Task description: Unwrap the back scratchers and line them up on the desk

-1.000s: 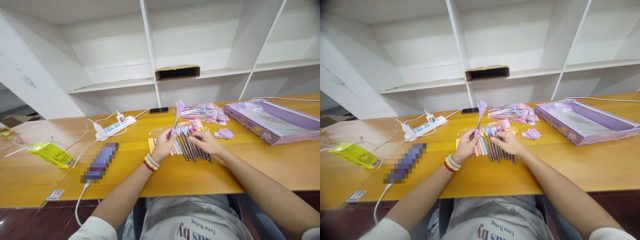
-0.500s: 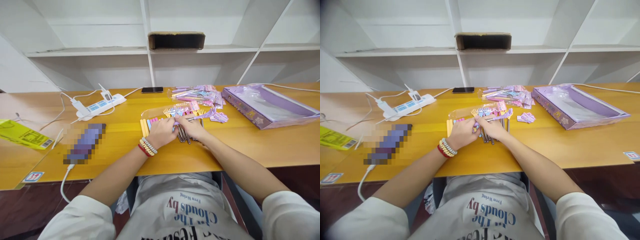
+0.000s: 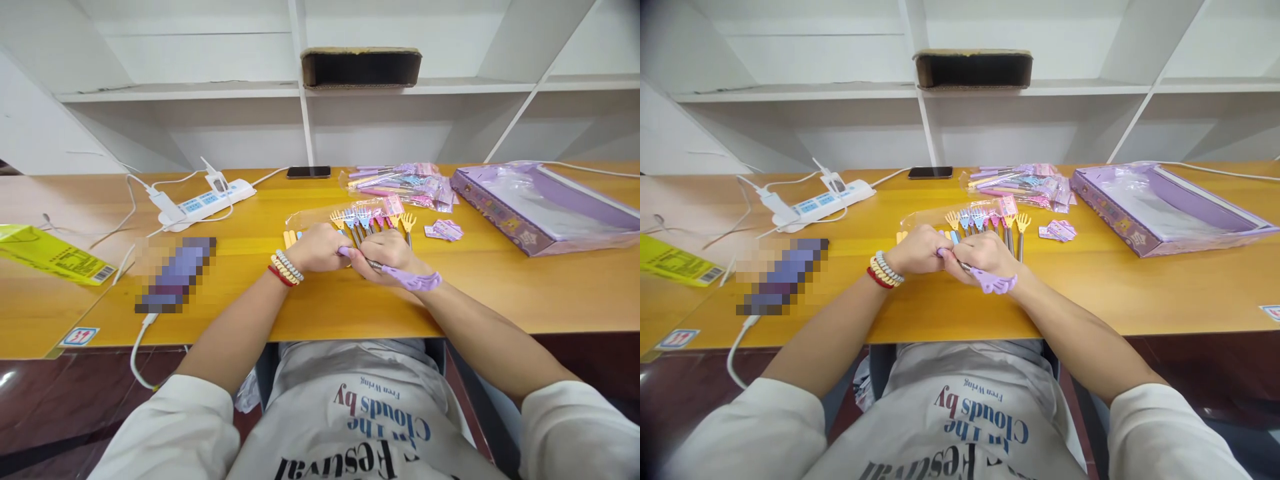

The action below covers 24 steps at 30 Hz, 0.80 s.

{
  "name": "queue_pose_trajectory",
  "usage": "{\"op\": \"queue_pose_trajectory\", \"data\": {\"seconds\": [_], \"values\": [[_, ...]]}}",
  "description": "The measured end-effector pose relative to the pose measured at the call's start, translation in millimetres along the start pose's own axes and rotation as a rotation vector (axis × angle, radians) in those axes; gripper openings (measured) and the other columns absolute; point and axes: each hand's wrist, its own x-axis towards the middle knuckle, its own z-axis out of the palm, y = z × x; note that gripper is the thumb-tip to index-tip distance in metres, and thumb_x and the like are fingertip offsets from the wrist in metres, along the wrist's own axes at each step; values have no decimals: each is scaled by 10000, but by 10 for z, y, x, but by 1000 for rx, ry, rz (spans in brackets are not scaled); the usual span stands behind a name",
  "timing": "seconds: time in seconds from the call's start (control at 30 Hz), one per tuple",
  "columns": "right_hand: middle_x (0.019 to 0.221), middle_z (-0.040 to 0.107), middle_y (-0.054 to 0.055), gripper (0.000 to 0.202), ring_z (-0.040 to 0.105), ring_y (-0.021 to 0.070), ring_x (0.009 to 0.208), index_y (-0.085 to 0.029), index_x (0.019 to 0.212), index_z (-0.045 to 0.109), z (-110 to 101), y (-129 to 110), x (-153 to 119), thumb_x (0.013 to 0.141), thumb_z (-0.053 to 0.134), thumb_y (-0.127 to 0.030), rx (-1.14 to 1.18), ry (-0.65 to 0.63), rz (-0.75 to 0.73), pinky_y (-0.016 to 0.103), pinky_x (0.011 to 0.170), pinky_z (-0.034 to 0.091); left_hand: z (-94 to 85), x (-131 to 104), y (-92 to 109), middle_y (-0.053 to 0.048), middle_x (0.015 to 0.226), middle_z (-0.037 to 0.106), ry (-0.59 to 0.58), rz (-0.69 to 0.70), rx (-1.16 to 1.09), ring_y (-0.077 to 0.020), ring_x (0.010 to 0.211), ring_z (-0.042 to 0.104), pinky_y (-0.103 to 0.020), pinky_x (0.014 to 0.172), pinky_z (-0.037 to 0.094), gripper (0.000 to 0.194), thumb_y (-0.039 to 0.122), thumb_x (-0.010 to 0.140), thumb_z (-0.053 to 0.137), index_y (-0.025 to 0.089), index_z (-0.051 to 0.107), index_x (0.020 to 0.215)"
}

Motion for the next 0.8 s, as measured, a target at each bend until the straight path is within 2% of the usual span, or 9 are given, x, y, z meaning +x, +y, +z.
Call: {"op": "queue_pose_trajectory", "data": {"seconds": [0.1, 0.27, 0.4, 0.47, 0.53, 0.6, 0.67, 0.73, 0.8], "values": [[429, 324, -16, 397, 258, 93, 416, -201, 472, 333, 14, -8, 2, 857, 413, -258, -53, 60, -78, 282, 462, 209, -21, -17, -15, -10, 466, 484, -5, 0, -13, -110, 453, 397, -269, 500, 256, 247, 275, 697, 445, 186, 484, 471], [426, 324, -28, 389, 256, 84, 413, -196, 478, 327, 32, 10, 7, 847, 439, -242, -82, 117, -127, 278, 445, 199, -55, -36, -65, 5, 439, 459, 35, 63, -5, -97, 427, 368, -260, 485, 241, 249, 274, 687, 452, 178, 457, 458], [432, 293, -40, 401, 234, 73, 415, -185, 471, 303, 59, 50, -8, 824, 487, -232, 49, 164, -119, 269, 439, 199, -16, -37, -52, 10, 441, 472, 73, 62, 22, -97, 425, 394, -255, 482, 260, 242, 263, 692, 476, 175, 463, 468], [442, 284, -47, 418, 237, 64, 423, -178, 472, 299, 88, 73, -5, 811, 532, -252, 187, 212, -3, 253, 441, 214, 44, -21, 2, 1, 487, 522, 123, 11, 12, -107, 459, 449, -249, 502, 298, 235, 269, 728, 472, 174, 500, 515], [472, 325, -53, 385, 283, 58, 439, -177, 509, 346, 112, 81, 30, 789, 585, -290, 385, 348, 212, 228, 447, 253, 116, 10, 81, -16, 560, 575, 207, -99, 13, -126, 512, 509, -250, 530, 337, 226, 288, 779, 451, 171, 558, 618], [529, 400, -50, 324, 367, 63, 472, -186, 586, 405, 114, 64, 104, 770, 611, -356, 661, 500, 414, 213, 473, 322, 179, 45, 167, -40, 624, 610, 295, -243, 42, -152, 563, 552, -261, 554, 364, 235, 308, 822, 424, 163, 593, 746], [560, 431, -47, 326, 429, 77, 502, -196, 625, 411, 92, 18, 201, 759, 604, -422, 972, 550, 528, 228, 511, 386, 218, 75, 235, -58, 674, 631, 335, -360, 65, -176, 609, 583, -273, 572, 381, 244, 312, 843, 410, 155, 596, 849], [496, 358, -63, 386, 403, 78, 456, -199, 572, 349, 60, -48, 300, 747, 605, -429, 1206, 532, 585, 242, 504, 402, 232, 90, 269, -70, 721, 648, 342, -411, 63, -193, 657, 603, -281, 590, 395, 228, 303, 840, 423, 155, 589, 890], [432, 234, -82, 460, 313, 68, 389, -199, 522, 261, 36, -120, 381, 730, 623, -393, 1314, 542, 623, 243, 461, 377, 229, 90, 264, -72, 734, 651, 354, -401, 56, -200, 674, 607, -287, 600, 401, 194, 286, 821, 447, 161, 587, 867]]}}
